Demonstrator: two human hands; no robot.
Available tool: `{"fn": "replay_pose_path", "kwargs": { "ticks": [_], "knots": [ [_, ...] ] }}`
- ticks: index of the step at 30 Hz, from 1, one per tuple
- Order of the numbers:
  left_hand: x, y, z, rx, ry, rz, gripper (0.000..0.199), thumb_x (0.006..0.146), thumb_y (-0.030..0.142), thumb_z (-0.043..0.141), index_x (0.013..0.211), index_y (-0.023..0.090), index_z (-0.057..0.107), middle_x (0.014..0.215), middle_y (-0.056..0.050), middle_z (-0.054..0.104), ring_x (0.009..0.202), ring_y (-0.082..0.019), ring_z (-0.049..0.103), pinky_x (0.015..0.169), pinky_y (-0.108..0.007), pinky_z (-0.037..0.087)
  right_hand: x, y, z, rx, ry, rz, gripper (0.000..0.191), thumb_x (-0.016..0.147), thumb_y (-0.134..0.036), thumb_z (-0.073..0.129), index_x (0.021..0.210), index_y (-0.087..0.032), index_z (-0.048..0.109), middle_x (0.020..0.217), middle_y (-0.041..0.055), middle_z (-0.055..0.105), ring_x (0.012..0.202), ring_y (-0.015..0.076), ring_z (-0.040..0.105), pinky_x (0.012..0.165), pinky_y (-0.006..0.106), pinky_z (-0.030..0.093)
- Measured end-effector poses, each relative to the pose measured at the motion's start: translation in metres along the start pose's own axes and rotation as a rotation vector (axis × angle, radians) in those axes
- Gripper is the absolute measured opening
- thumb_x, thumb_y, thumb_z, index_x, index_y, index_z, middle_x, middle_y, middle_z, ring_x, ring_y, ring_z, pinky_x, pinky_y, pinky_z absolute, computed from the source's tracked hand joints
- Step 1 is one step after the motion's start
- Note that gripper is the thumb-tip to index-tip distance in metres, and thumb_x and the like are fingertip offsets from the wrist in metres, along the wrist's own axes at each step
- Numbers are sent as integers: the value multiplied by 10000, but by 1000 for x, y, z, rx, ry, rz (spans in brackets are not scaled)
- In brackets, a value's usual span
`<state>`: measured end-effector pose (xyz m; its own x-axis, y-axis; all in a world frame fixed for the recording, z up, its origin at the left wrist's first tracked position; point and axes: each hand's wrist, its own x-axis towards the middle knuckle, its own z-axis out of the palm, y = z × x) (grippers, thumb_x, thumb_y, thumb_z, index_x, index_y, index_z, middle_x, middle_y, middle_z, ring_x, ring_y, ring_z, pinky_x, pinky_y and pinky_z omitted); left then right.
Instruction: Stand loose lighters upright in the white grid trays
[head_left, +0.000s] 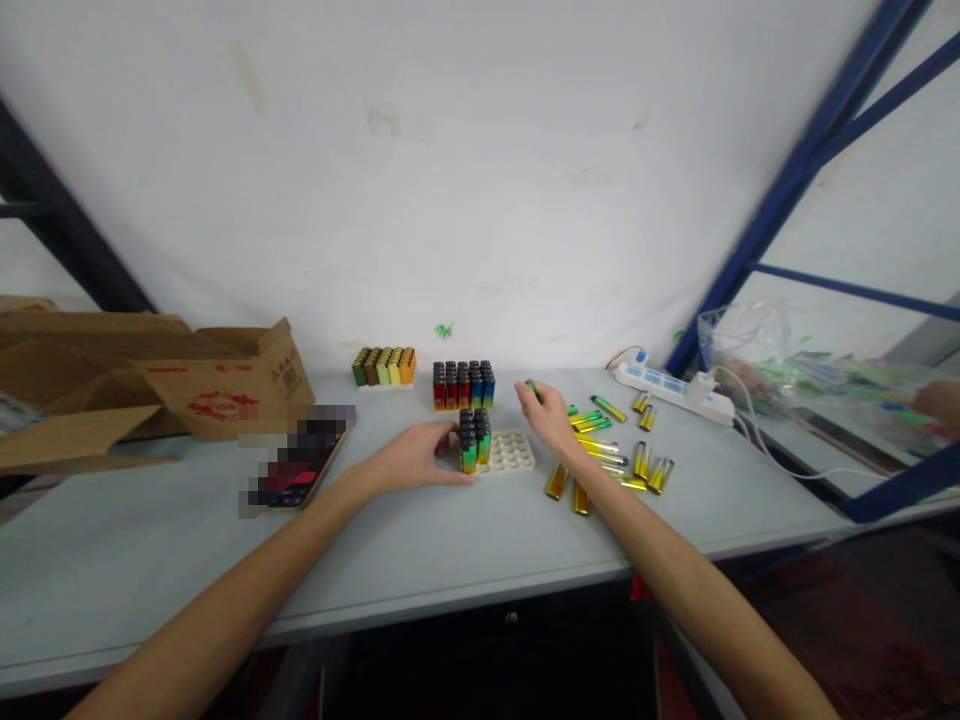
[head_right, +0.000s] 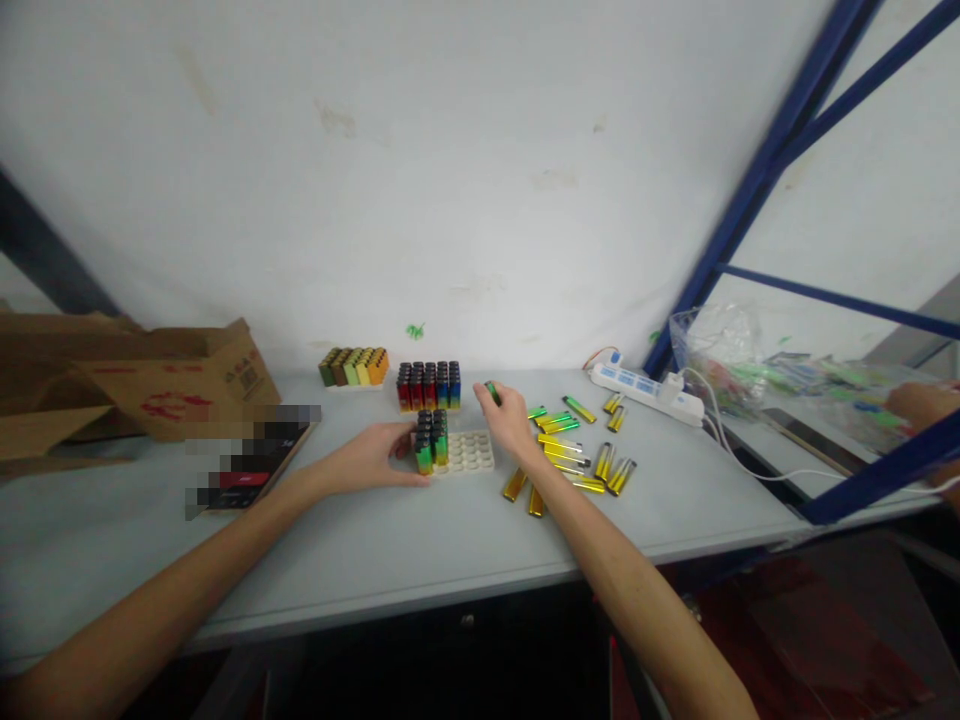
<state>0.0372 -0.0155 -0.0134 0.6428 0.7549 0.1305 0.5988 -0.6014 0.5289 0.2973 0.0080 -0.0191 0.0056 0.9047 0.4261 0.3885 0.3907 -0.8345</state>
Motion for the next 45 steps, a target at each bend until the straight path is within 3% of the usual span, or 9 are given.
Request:
{"fn": "replay_pose_path", "kwargs": {
  "ticks": [5,10,13,17,20,26,33,40,45],
  "knots": [
    [0,0,0,2,3,16,615,716,689,767,1023,173,637,872,-35,665,761,-220,604,680,-307,429,-1,-7,-4,228,-164,-67,389,975,-626,497,1048,-247,546,743,-32,583,662,146,556,679,288,470],
    [1,-1,3,16,31,15,591,728,690,759,974,176,605,853,-31,649,729,-202,590,658,-301,431,-1,-18,-14,62,-157,-212,365,915,-575,652,972,-216,686,1015,70,674,974,211,626,902,358,505],
    [2,-3,4,18,48,15,583,732,682,757,969,172,602,854,-33,649,726,-198,589,654,-298,435,-3,-23,-21,15,-178,-202,358,891,-553,698,921,-197,726,921,58,654,839,191,611,787,339,517],
    [3,-4,5,20,58,2,586,722,684,757,968,174,606,836,-24,650,714,-193,592,645,-290,432,-7,-24,-26,213,-483,-81,366,865,-524,744,994,-183,712,792,19,684,663,152,613,646,297,519],
    [3,-5,4,23,49,-3,583,729,682,754,971,175,598,839,-22,649,714,-192,596,644,-285,429,-10,-22,-24,226,-584,-59,383,824,-471,802,1044,-181,685,721,4,708,636,158,661,667,297,549],
    [4,-6,4,15,42,8,595,730,685,752,998,173,613,825,-13,630,718,-190,584,632,-275,415,-13,-17,-15,142,-599,-60,395,786,-486,825,981,-199,635,758,7,725,682,182,723,661,296,578],
    [4,-7,5,15,50,-3,589,727,676,766,981,167,613,845,-22,640,718,-193,586,637,-282,417,-14,-29,-17,-72,-536,-297,330,835,-461,794,990,-195,674,872,37,716,747,178,703,725,308,580],
    [3,-7,5,18,65,0,555,726,656,777,935,173,597,793,-9,610,687,-183,562,624,-281,402,-21,-35,-3,-71,-553,-204,475,789,-493,820,1021,-229,502,768,-30,664,668,155,652,619,270,528],
    [3,-7,4,8,54,-3,562,733,651,767,983,177,599,804,-5,616,695,-188,572,630,-284,409,-16,-36,-12,-131,-549,-212,485,783,-550,816,988,-221,526,753,-32,654,651,148,612,583,250,464]
  ]
}}
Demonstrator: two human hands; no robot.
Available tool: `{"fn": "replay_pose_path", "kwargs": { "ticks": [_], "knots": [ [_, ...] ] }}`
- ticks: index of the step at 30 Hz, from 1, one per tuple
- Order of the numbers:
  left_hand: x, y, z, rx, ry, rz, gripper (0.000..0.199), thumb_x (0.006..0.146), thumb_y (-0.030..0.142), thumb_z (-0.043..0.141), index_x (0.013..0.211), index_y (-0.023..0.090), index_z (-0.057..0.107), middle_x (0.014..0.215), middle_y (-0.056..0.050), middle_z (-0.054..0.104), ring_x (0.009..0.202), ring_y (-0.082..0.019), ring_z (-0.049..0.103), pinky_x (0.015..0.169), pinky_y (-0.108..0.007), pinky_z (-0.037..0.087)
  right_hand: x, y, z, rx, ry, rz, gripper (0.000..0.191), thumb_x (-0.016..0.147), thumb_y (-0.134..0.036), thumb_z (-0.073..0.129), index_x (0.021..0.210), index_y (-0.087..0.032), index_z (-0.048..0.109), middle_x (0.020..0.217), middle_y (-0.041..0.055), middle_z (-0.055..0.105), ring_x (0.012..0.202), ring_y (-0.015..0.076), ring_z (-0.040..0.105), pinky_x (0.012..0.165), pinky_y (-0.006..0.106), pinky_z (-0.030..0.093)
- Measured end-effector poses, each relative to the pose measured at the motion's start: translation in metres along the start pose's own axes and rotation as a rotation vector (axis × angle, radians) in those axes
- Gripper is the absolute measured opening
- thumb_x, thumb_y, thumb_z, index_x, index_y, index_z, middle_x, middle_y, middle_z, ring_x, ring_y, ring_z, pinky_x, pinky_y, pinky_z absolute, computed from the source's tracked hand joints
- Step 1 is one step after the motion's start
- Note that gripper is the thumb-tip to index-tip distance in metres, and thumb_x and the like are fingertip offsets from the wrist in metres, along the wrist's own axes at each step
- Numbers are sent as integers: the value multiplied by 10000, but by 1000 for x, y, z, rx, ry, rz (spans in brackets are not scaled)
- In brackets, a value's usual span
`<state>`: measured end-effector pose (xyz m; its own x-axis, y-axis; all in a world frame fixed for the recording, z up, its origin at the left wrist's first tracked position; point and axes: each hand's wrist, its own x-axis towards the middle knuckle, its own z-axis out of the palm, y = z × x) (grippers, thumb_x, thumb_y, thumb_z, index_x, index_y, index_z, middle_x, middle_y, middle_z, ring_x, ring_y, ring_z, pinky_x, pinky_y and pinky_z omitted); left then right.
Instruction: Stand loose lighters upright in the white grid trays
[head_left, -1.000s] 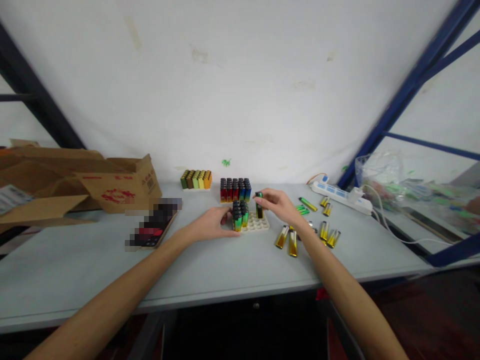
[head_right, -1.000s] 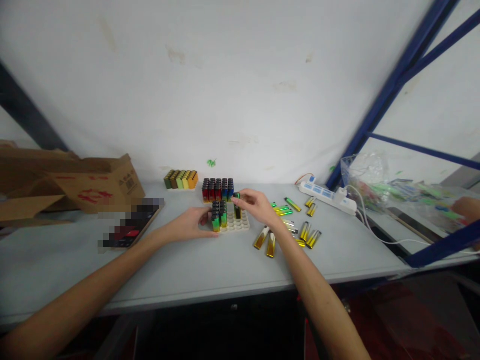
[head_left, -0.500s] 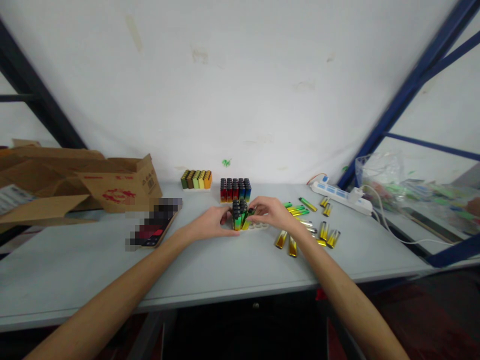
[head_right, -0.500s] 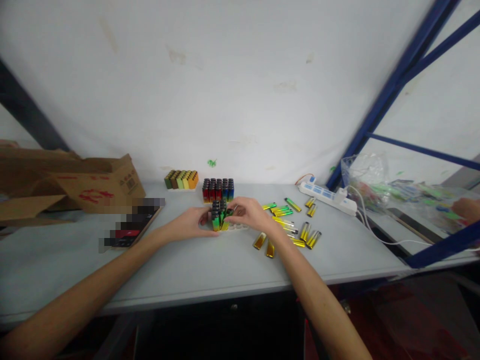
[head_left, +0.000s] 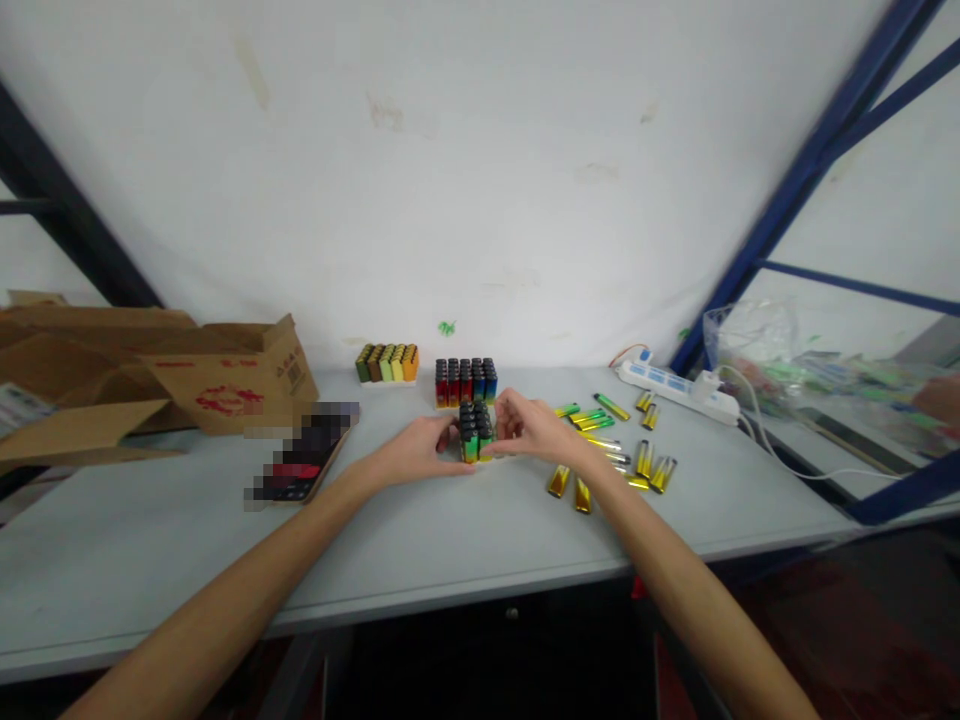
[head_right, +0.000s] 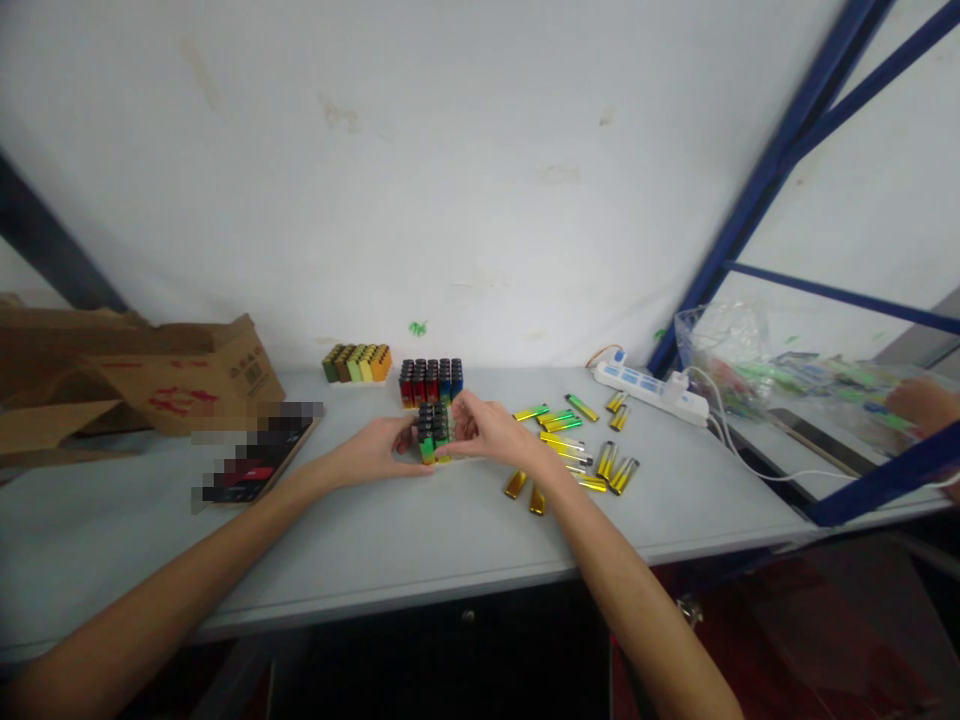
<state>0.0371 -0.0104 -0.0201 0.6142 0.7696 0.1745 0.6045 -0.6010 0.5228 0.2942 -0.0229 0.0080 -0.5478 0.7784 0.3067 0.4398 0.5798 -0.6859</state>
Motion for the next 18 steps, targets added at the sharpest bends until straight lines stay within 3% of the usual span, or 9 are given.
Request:
{"fn": "replay_pose_path", "kwargs": {
  "ticks": [3,6,9,12,18],
  "knots": [
    [0,0,0,18,0,-17,564,726,675,758,943,182,588,792,-6,614,688,-190,572,627,-288,402,-4,14,-22,-144,122,16,310,940,-505,665,942,-201,605,753,-4,666,661,148,603,631,259,462],
    [1,1,-1,30,-9,-25,565,725,691,748,913,186,579,799,-12,614,699,-196,576,633,-292,402,-11,43,-48,-409,250,87,182,1009,-309,571,1019,-178,697,896,65,724,792,180,655,787,303,499],
    [1,2,-2,23,-15,-30,570,723,702,740,909,188,575,811,-14,615,707,-198,577,633,-294,406,-21,76,-65,-622,185,234,204,934,-181,641,1100,-166,758,1120,143,720,1028,241,667,979,367,488],
    [1,1,-1,16,-20,-36,580,717,708,739,915,189,575,821,-16,620,719,-199,579,637,-294,415,-27,98,-73,-677,102,341,243,938,-196,636,1131,-173,782,1215,158,713,1143,271,646,1066,397,456],
    [1,2,-1,14,-20,-35,577,718,699,739,931,185,587,828,-18,628,723,-198,585,648,-291,423,-31,103,-83,-511,36,286,249,906,-337,712,1074,-177,802,1157,131,756,1173,289,647,1074,397,467]
  ]
}}
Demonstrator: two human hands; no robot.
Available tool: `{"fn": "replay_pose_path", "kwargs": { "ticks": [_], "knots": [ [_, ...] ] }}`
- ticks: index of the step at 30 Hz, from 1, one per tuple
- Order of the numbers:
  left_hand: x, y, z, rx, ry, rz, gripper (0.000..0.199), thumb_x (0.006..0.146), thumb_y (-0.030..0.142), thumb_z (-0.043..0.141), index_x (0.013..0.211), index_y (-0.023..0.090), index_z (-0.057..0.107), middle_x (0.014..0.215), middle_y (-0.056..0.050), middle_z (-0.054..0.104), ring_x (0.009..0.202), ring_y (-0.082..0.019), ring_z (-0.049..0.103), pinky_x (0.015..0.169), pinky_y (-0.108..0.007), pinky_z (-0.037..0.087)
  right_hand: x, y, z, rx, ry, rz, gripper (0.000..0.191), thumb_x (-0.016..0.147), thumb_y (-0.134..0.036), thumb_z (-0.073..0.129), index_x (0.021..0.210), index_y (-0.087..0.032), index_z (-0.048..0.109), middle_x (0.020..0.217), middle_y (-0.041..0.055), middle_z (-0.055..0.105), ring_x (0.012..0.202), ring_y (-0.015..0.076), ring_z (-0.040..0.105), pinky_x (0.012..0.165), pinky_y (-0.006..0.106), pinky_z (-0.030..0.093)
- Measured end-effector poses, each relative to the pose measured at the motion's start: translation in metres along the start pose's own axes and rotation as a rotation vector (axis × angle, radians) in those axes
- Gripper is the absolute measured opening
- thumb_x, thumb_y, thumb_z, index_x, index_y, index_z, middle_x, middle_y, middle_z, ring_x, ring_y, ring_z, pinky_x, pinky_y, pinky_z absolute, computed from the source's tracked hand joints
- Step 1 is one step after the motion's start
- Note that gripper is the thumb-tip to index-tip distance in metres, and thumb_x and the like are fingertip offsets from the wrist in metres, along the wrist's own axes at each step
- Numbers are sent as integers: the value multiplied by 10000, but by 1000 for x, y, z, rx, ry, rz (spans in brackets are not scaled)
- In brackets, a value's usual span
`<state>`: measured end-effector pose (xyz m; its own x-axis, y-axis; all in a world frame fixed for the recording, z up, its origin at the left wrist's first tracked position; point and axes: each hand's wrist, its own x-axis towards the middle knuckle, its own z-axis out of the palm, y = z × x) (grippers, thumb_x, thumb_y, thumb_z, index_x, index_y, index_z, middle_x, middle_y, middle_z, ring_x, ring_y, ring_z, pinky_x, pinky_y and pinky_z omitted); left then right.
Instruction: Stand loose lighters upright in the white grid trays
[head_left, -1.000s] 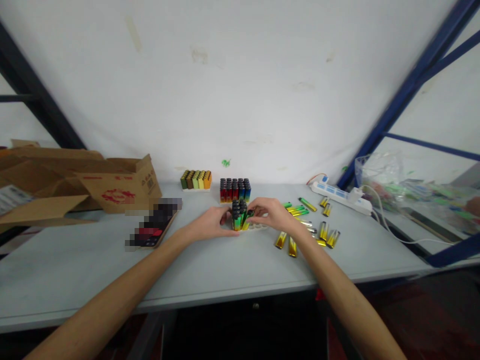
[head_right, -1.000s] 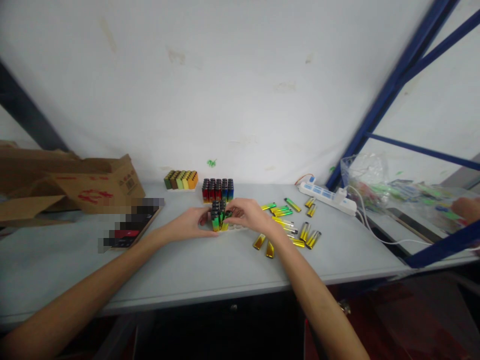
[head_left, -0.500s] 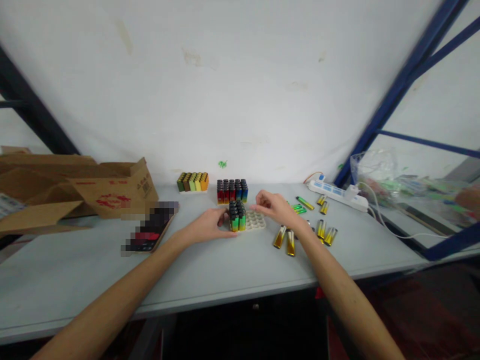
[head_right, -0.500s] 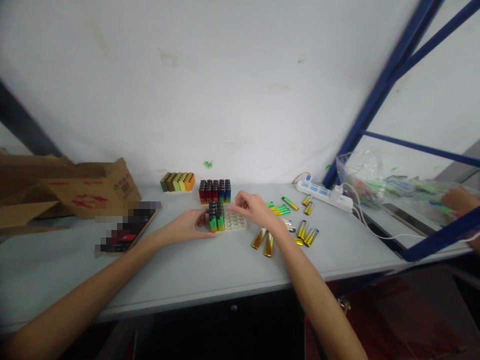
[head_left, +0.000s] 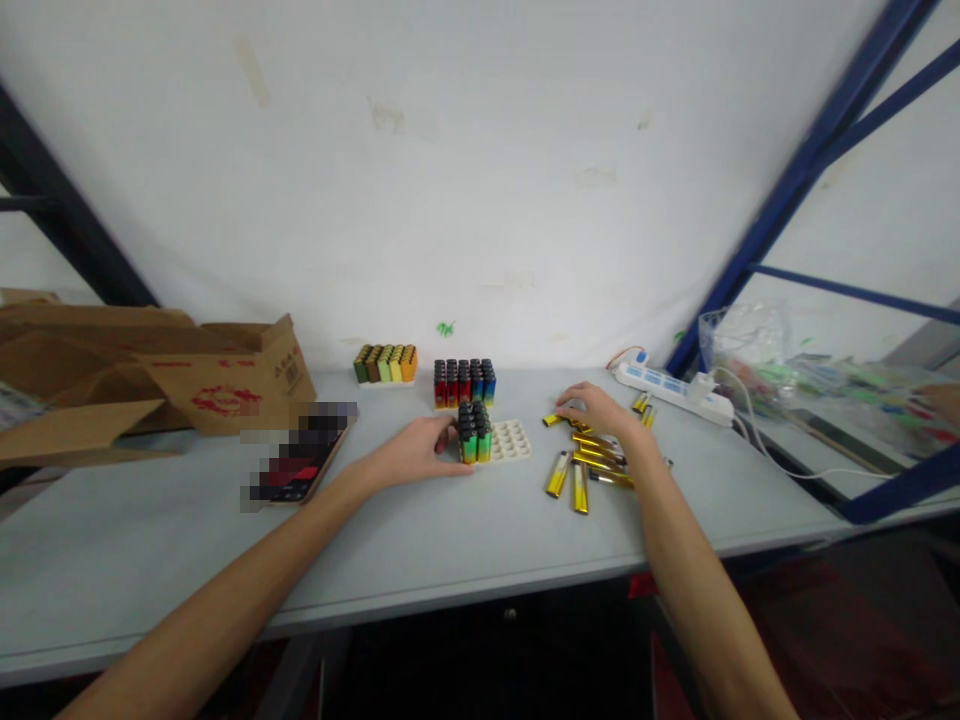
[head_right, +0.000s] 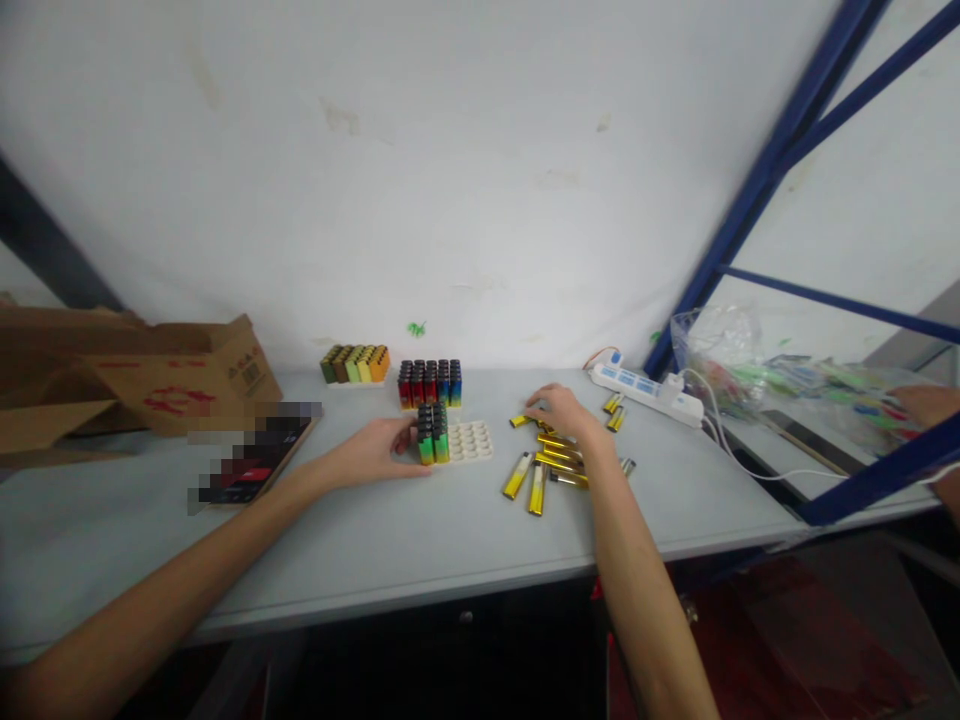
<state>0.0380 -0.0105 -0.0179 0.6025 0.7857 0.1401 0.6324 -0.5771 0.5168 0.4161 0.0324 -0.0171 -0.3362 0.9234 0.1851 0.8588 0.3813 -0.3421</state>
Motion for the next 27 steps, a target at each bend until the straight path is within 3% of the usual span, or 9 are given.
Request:
{"fn": "replay_pose_path", "kwargs": {
  "ticks": [6,10,13,17,23,27],
  "knots": [
    [0,-1,1,7,18,8,616,710,710,742,990,177,606,803,-15,624,698,-196,576,632,-294,412,-1,3,2,53,-27,-19,202,811,-334,810,963,-201,796,1140,117,732,1112,279,642,1049,422,461],
    [0,-2,1,-12,15,6,583,707,700,752,929,183,600,815,-21,629,706,-196,575,632,-294,411,4,-6,9,36,119,38,220,811,-357,803,930,-183,740,1091,108,725,1058,256,645,1014,410,455],
    [0,-1,0,-25,11,1,576,705,697,756,909,183,592,820,-21,626,709,-194,568,630,-292,408,5,-19,10,168,231,7,255,918,-418,690,1046,-197,691,927,62,742,839,209,666,844,342,489],
    [-1,2,-3,-36,1,0,576,706,683,761,931,180,596,818,-14,621,709,-188,562,626,-283,404,6,-38,8,263,349,-57,377,948,-529,617,1115,-201,695,670,-17,649,579,157,533,646,276,409],
    [-2,5,-4,-40,-15,12,543,711,649,768,929,177,607,828,-21,633,723,-196,575,635,-285,410,12,-51,15,438,412,5,448,879,-609,648,917,-175,749,589,-27,533,565,142,430,580,276,361],
    [-3,6,-5,-39,-16,26,522,724,626,762,946,178,611,840,-22,642,736,-202,589,660,-292,424,15,-58,20,729,377,3,516,867,-692,617,848,-179,675,703,4,592,676,155,530,650,279,472]
  ]
}}
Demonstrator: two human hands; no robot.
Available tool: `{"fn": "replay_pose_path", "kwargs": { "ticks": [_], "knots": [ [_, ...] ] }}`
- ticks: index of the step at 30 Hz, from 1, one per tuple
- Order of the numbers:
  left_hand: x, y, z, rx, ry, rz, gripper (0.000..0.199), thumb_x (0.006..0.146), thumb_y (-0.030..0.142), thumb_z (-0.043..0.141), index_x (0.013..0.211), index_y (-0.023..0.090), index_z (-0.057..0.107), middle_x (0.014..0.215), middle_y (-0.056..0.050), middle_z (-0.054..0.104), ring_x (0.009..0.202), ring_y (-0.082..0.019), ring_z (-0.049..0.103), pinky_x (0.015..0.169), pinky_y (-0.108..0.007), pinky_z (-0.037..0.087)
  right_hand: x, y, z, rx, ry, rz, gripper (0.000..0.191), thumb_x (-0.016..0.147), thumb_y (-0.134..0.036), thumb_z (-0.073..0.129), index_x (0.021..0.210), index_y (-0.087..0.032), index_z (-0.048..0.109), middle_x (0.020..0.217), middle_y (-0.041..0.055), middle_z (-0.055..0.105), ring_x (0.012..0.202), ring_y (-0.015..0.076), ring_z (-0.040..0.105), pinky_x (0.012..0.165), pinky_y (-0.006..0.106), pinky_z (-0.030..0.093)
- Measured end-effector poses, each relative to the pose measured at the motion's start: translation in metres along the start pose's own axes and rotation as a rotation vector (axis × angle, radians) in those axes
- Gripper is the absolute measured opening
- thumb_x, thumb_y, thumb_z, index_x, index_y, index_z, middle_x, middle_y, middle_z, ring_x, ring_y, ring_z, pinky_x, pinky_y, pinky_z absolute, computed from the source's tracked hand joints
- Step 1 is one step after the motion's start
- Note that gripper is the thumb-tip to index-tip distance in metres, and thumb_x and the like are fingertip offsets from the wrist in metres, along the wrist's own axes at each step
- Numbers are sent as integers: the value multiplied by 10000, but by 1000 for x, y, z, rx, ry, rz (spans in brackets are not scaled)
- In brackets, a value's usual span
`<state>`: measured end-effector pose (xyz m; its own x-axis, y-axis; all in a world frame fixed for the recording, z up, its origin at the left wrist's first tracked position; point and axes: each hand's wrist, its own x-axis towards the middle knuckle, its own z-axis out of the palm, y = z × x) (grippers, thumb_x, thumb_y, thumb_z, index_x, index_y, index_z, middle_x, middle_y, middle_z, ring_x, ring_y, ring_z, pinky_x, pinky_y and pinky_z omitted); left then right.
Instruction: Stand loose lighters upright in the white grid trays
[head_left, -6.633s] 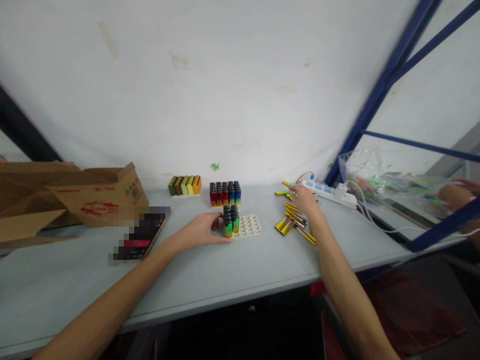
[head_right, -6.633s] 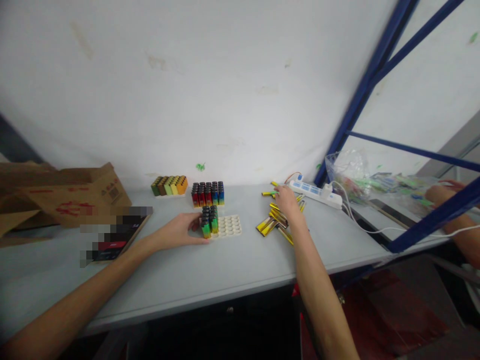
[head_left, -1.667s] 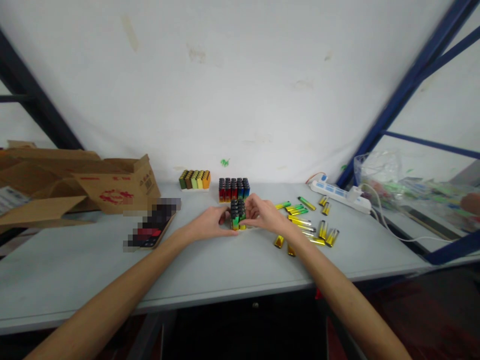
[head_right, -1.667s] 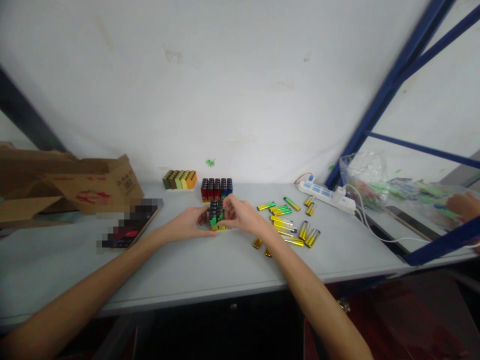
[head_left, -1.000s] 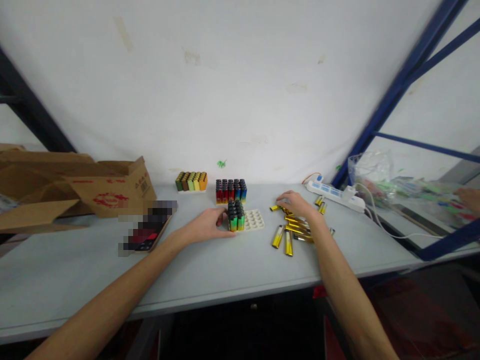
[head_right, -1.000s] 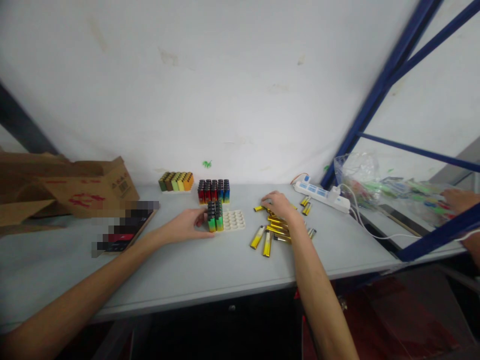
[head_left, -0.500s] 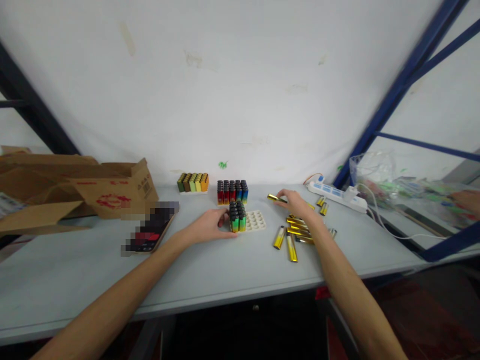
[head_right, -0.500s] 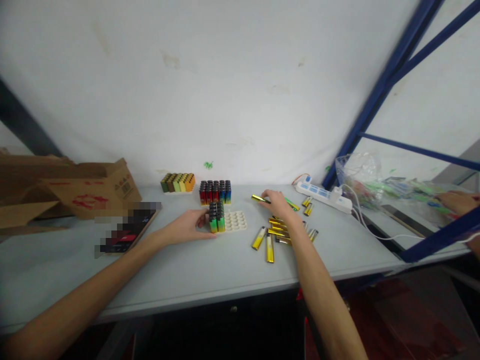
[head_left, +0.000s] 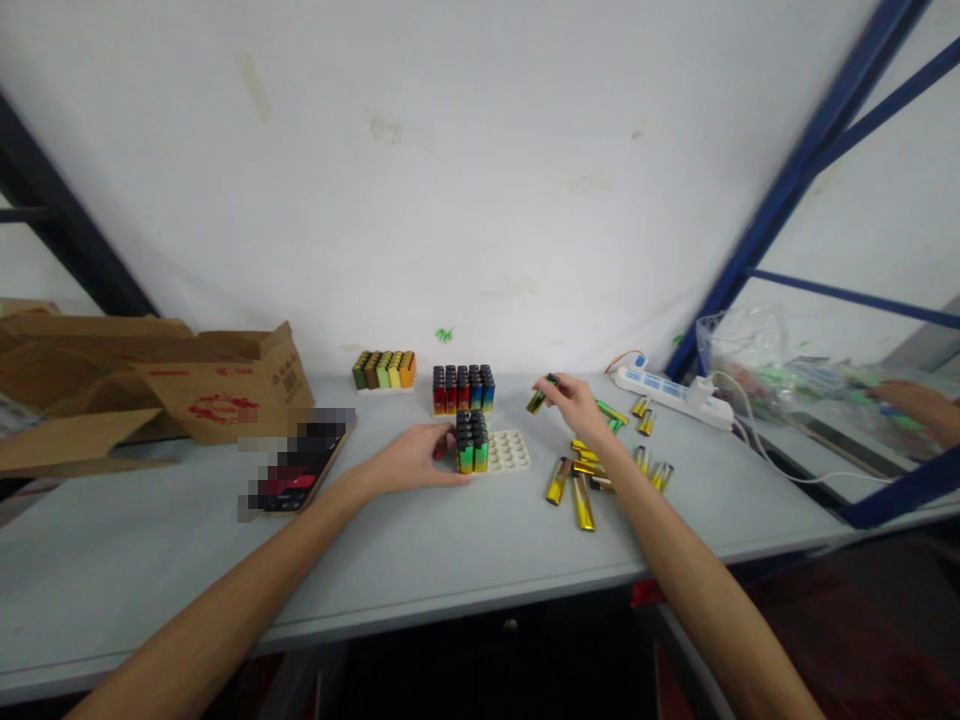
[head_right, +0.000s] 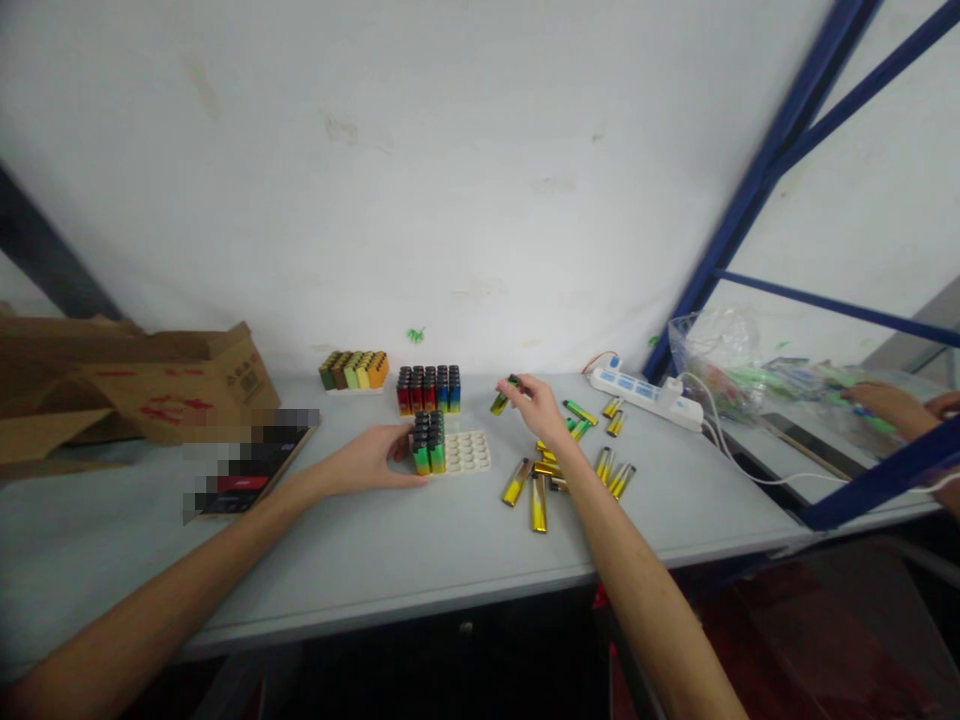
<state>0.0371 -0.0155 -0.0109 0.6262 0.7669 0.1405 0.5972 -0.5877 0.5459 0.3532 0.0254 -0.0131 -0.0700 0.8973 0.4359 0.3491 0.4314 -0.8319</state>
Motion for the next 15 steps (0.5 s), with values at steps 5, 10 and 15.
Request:
{"fn": "replay_pose_path", "kwargs": {
  "ticks": [5,10,15],
  "knots": [
    [0,0,0,-1,9,-11,505,710,613,774,916,185,602,834,-19,641,726,-198,589,653,-288,425,-7,-15,11,316,-155,105,526,891,-742,550,862,-217,524,790,3,611,728,147,613,728,311,561],
    [-1,0,1,-23,3,-25,517,710,605,780,954,183,610,860,-26,657,729,-201,595,658,-291,434,-11,-18,23,256,-104,133,537,889,-775,510,804,-251,425,587,-96,317,460,94,314,421,213,316],
    [-1,1,1,-30,4,-26,510,714,585,779,968,175,615,845,-24,644,728,-199,587,656,-290,432,-11,-9,30,5,33,92,587,921,-738,458,622,-237,384,535,-50,355,497,110,331,461,258,278]
  ]
}}
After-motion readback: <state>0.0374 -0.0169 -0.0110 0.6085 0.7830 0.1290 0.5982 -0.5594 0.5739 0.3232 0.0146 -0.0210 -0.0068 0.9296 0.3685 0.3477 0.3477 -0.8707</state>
